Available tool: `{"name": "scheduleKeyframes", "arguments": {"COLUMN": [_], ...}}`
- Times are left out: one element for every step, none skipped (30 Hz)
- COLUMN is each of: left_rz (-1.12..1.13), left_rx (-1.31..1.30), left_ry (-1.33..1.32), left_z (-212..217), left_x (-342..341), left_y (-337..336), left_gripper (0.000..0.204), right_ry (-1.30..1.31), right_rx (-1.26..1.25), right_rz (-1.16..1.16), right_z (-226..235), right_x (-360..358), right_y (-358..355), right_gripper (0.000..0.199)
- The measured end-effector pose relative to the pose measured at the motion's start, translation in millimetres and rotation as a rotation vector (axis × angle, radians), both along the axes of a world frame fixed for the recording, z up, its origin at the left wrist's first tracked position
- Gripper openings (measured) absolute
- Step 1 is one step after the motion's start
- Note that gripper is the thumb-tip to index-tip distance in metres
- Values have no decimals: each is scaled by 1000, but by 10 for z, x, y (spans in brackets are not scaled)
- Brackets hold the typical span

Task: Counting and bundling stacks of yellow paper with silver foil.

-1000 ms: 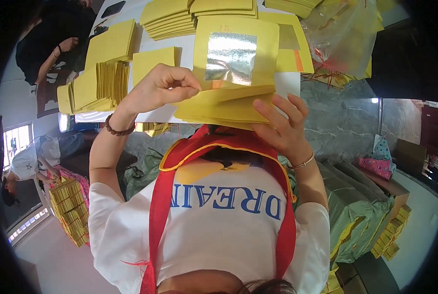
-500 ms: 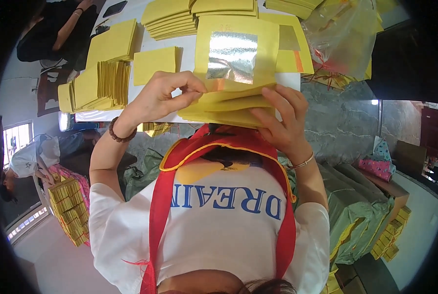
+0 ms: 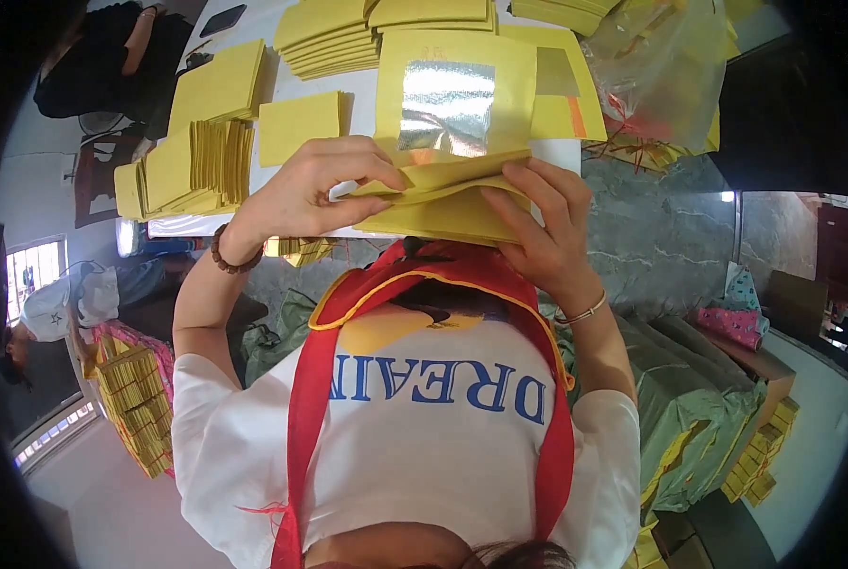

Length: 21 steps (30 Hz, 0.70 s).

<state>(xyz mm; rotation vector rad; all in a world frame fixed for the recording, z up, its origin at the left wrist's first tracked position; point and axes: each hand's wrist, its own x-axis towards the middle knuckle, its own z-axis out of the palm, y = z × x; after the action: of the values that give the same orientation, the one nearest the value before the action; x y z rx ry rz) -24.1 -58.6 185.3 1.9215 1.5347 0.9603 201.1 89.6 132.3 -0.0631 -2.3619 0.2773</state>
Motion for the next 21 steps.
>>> {"name": "scheduleKeyframes", "arguments": {"left_rz": [5,5,3,2,2,11,20,19,34,50,51,46,40,39,-2,-44,-44,-47,-49,-48,-50], "left_rx": [-11,-12,-7,-2,-3,-11,-19,-20,-17,-15,-15,15,45,44,52,60,60,52,45,44,55], "left_ry": [13,13,26,40,39,40,41,41,60,79,79,53,28,27,66,104,103,102,99,98,112], "left_z": [0,1,2,2,-3,-11,-15,-15,-14,-13,-16,-22,-29,-35,-40,-47,-48,-45,-43,-57,-82], "left_x": [1,1,-1,-2,-4,-6,-8,-6,-2,3,5,5,3,-7,-21,-32,-23,-2,15,12,3], "left_y": [3,2,1,-2,-2,-2,0,1,4,5,9,14,21,24,24,26,29,30,26,25,27], "left_gripper": [18,18,18,18,18,17,16,16,15,14,14,14,14,14,14,14,14,15,15,15,16], "right_ry": [7,14,13,5,-3,-3,10,22,22,26,30,29,45,60,60,55,51,50,46,41,40], "right_rx": [-4,-8,-9,-5,-2,-3,-4,-5,-5,-8,-11,-12,-8,-5,-5,-2,1,0,-8,-16,-18], "right_rz": [6,12,12,12,11,11,17,22,21,38,54,55,48,41,40,34,28,27,22,16,16], "right_z": [-3,-4,0,6,8,3,-3,-11,-20,-30,-38,-43,-49,-52,-52,-54,-58,-63,-64,-65,-63], "right_x": [1,2,3,3,3,2,-2,-4,1,11,18,17,17,18,18,16,13,12,17,23,30], "right_y": [2,4,5,6,7,6,5,6,13,26,33,30,25,23,25,28,31,34,32,33,40], "right_gripper": [44,44,44,44,44,44,41,39,39,36,33,33,31,29,29,29,30,30,31,32,32]}}
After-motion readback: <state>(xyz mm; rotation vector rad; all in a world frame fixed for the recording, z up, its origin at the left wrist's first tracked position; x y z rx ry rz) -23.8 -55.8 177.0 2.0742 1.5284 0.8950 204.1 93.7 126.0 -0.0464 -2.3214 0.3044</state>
